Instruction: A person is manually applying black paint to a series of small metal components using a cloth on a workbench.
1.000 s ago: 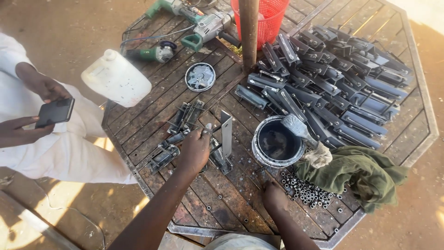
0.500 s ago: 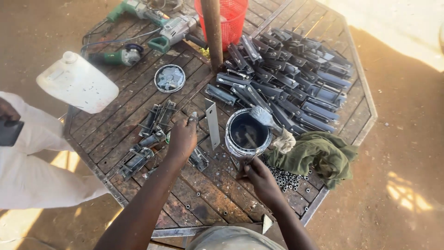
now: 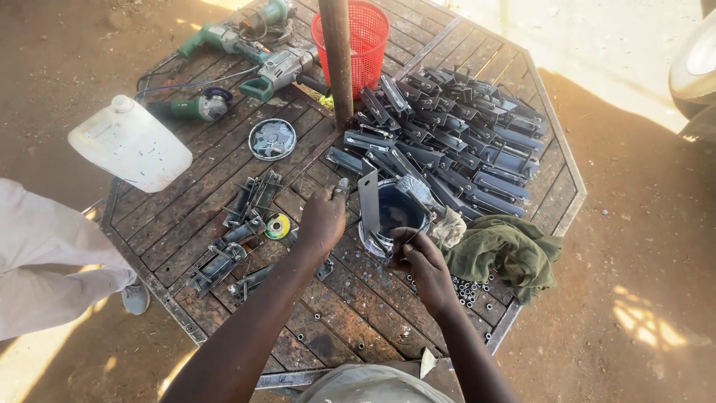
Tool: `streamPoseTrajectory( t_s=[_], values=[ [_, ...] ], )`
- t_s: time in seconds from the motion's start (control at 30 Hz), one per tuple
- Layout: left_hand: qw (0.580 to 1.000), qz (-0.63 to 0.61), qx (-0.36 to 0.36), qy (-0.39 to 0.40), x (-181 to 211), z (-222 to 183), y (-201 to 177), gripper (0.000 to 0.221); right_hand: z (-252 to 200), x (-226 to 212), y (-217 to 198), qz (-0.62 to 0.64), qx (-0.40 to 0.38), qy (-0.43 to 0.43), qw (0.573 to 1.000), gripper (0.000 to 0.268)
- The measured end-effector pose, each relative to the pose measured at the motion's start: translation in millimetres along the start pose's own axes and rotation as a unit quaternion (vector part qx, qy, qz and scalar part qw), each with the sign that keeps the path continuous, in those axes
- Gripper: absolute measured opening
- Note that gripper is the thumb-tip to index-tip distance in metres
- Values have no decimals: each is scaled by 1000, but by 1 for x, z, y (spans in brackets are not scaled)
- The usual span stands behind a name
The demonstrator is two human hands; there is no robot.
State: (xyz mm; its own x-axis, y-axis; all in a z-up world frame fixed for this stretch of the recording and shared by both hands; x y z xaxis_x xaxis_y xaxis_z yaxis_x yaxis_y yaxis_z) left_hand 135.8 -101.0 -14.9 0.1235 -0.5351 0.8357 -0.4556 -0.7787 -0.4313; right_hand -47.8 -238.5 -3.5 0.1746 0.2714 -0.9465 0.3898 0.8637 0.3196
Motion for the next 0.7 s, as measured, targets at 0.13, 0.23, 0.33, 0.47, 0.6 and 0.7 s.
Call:
streamPoseTrajectory(
  t_s=[0.13,0.23,0.33,0.47,0.6,0.7],
  values=[
    [1000,3,0,19,5,1,2,52,-3,-4,1,2,-4,-8,1000,34],
    [1000,-14,-12,22,9,-4,6,49,-4,-7,1,-75,-27,-10,997,33],
    [1000,-8,-22,11,21,-19,6,50,-4,-8,5,-145,-58,-30,987,32],
    [1000,2,-20,2,30,-34,4,50,-4,-13,10,-162,-58,-42,984,33],
    [1000,-8,-29,9,25,-34,6,50,-3,-20,16,-184,-63,-44,980,35],
    [999,-18,-32,27,20,-26,15,50,-4,-33,22,-204,-62,-57,975,34]
  ],
)
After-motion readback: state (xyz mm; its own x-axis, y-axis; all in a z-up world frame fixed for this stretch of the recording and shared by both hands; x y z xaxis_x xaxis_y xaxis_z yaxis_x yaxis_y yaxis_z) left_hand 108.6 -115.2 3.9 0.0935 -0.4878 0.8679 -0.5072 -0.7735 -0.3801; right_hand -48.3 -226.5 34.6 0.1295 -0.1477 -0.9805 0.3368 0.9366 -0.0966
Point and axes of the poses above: each hand's wrist, its own z-axis towards the middle knuckle, its own y-axis out of the palm, x = y × z, the point moved 10 cm from there along z, towards the middle knuckle, and after that the axes turned 7 degrees about -y, right-handed, at the moved point
